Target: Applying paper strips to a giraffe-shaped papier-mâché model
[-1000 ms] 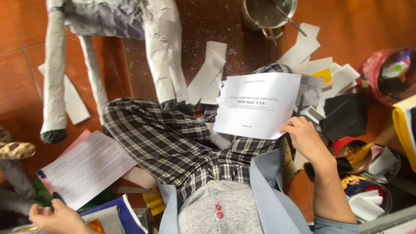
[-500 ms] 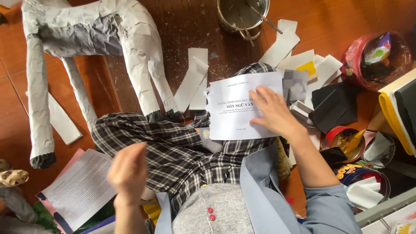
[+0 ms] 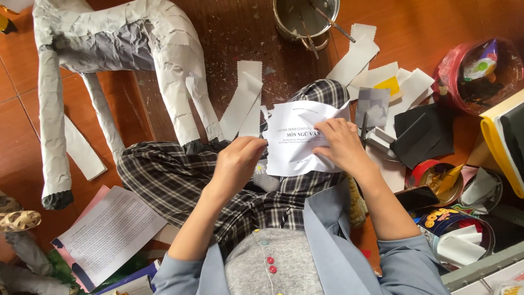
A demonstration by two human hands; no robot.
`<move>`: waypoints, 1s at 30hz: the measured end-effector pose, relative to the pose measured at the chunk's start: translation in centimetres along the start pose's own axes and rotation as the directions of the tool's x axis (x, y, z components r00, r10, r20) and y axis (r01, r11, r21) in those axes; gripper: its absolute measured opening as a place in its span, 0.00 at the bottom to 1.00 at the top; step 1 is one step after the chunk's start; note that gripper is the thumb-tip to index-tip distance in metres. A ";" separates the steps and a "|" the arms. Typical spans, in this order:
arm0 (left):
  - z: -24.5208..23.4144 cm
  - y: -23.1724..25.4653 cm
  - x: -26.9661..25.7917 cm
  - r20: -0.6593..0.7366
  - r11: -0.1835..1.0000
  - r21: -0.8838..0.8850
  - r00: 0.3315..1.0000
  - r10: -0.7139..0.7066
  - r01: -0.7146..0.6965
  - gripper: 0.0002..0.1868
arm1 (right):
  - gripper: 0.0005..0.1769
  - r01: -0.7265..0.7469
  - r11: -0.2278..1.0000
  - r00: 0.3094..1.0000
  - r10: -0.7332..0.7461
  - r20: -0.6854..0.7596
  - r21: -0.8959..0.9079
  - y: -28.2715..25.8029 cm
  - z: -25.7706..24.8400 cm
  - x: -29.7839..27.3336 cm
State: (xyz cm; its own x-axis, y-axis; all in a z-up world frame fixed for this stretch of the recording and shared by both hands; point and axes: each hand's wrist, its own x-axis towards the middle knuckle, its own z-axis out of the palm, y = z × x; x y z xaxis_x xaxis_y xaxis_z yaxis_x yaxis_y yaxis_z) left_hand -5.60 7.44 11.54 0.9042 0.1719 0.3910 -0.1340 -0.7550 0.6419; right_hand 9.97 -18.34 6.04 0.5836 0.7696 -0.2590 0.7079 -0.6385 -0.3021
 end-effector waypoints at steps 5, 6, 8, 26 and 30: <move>3.9 -0.2 1.6 0.128 0.997 -0.052 0.989 0.067 -0.061 0.08 | 0.26 0.116 0.993 0.969 -0.115 -0.221 -0.007 1.0 2.1 -0.8; 4.2 0.6 2.4 0.123 0.997 -0.050 0.990 0.066 -0.061 0.08 | 0.26 0.121 0.993 0.968 -0.120 -0.222 -0.010 0.9 2.1 -0.8; 4.8 2.3 3.9 0.219 0.976 -0.177 0.961 0.168 -0.130 0.25 | 0.15 0.206 0.979 0.920 -0.192 -0.341 0.004 0.7 2.3 -1.0; 4.4 0.0 2.0 0.462 0.929 -0.206 0.867 -0.186 0.309 0.05 | 0.14 -0.044 0.567 0.993 0.116 -0.027 0.823 -7.6 -3.4 2.4; 2.1 -0.2 1.7 0.367 0.871 -0.274 0.881 -0.297 0.408 0.07 | 0.09 -0.086 0.536 0.863 0.462 -0.206 0.840 -5.7 -1.3 2.8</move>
State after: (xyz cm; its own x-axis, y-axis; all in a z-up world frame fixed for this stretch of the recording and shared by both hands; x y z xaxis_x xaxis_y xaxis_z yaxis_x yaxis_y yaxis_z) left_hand -3.23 6.54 10.74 0.9856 0.1441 -0.0882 0.1410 -0.4141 0.8993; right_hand 8.13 -12.54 8.23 0.9124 0.3706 -0.1738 -0.0051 -0.4142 -0.9102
